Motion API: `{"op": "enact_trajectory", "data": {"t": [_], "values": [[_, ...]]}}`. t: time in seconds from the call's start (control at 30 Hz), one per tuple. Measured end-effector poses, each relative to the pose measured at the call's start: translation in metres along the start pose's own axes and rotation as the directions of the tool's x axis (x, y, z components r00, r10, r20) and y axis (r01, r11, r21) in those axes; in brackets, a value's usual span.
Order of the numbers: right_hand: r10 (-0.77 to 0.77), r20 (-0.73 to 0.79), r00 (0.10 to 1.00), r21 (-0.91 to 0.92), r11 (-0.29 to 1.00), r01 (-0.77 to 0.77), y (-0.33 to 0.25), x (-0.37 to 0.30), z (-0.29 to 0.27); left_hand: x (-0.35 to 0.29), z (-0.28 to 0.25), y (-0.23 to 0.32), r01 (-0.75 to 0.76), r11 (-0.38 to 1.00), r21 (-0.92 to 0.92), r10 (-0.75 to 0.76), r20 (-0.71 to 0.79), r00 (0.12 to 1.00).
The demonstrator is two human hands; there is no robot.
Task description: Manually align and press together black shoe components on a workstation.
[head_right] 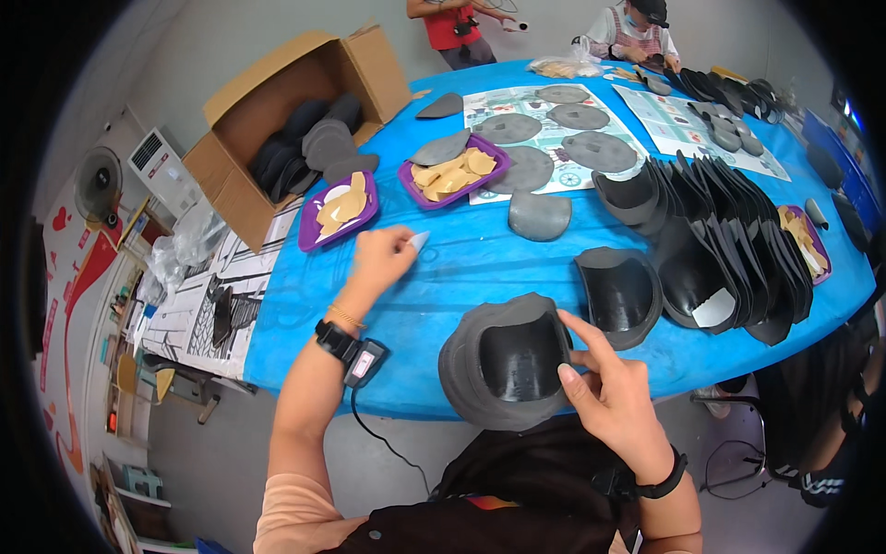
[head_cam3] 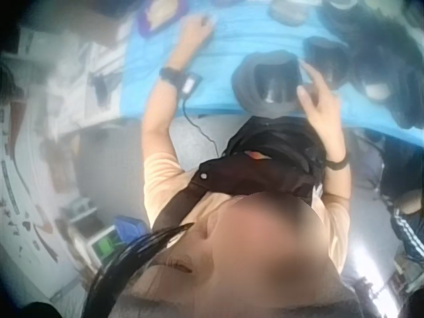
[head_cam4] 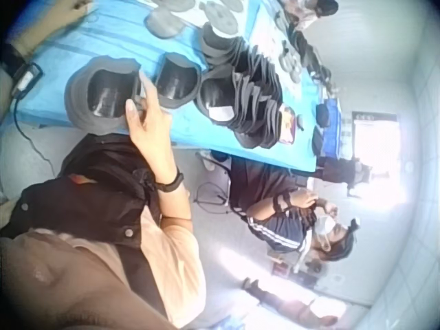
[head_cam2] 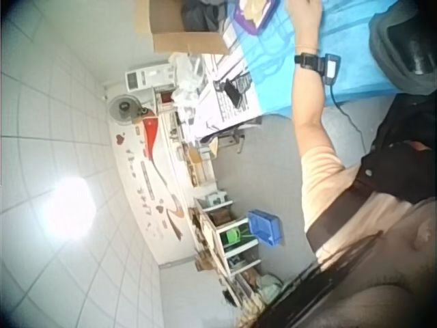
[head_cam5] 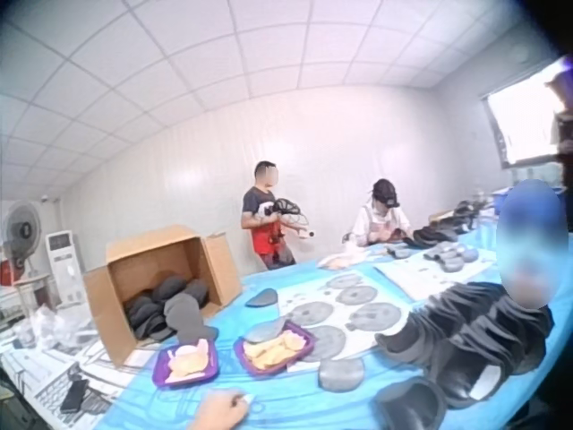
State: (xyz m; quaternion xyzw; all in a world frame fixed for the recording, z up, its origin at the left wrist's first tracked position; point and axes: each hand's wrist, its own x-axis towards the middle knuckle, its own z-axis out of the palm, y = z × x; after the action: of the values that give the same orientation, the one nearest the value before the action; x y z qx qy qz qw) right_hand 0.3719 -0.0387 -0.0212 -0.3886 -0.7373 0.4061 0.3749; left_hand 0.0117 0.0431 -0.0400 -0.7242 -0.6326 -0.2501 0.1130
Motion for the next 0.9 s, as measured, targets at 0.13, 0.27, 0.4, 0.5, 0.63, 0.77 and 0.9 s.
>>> {"op": "enact_trajectory", "data": {"t": [0.13, 0.27, 0.4, 0.5, 0.63, 0.77, 0.9], "values": [[0.095, 0.111, 0.989, 0.144, 0.983, -0.11, 0.0, 0.0, 0.002, -0.011, -0.041, 0.024, 0.41, 0.592, -0.694, -0.413, 0.176, 0.894], [0.068, 0.136, 0.988, -0.033, 0.997, -0.064, -0.004, 0.0, -0.004, -0.026, -0.076, 0.071, 0.4, 0.248, -0.882, -0.391, 0.287, 0.875], [0.007, -0.105, 0.994, -0.192, 0.981, -0.027, -0.015, 0.005, -0.002, -0.062, -0.087, 0.111, 0.318, 0.271, -0.908, -0.338, 0.219, 0.915], [-0.675, -0.149, 0.722, -0.604, 0.64, 0.474, -0.011, 0.007, 0.004, -0.084, -0.087, 0.139, 0.215, 0.347, -0.913, -0.34, 0.091, 0.936], [-0.811, -0.054, 0.582, -0.641, 0.475, 0.603, -0.024, -0.005, 0.033, -0.096, -0.08, 0.163, 0.198, 0.508, -0.838, -0.319, 0.03, 0.947], [-0.747, -0.139, 0.65, -0.619, 0.578, 0.531, -0.042, 0.005, 0.042, -0.098, -0.076, 0.182, 0.136, 0.54, -0.831, -0.3, -0.039, 0.953], [-0.728, -0.117, 0.675, -0.516, 0.625, 0.586, -0.036, 0.014, 0.045, -0.106, -0.067, 0.184, 0.135, 0.312, -0.941, -0.363, 0.013, 0.932]]}}
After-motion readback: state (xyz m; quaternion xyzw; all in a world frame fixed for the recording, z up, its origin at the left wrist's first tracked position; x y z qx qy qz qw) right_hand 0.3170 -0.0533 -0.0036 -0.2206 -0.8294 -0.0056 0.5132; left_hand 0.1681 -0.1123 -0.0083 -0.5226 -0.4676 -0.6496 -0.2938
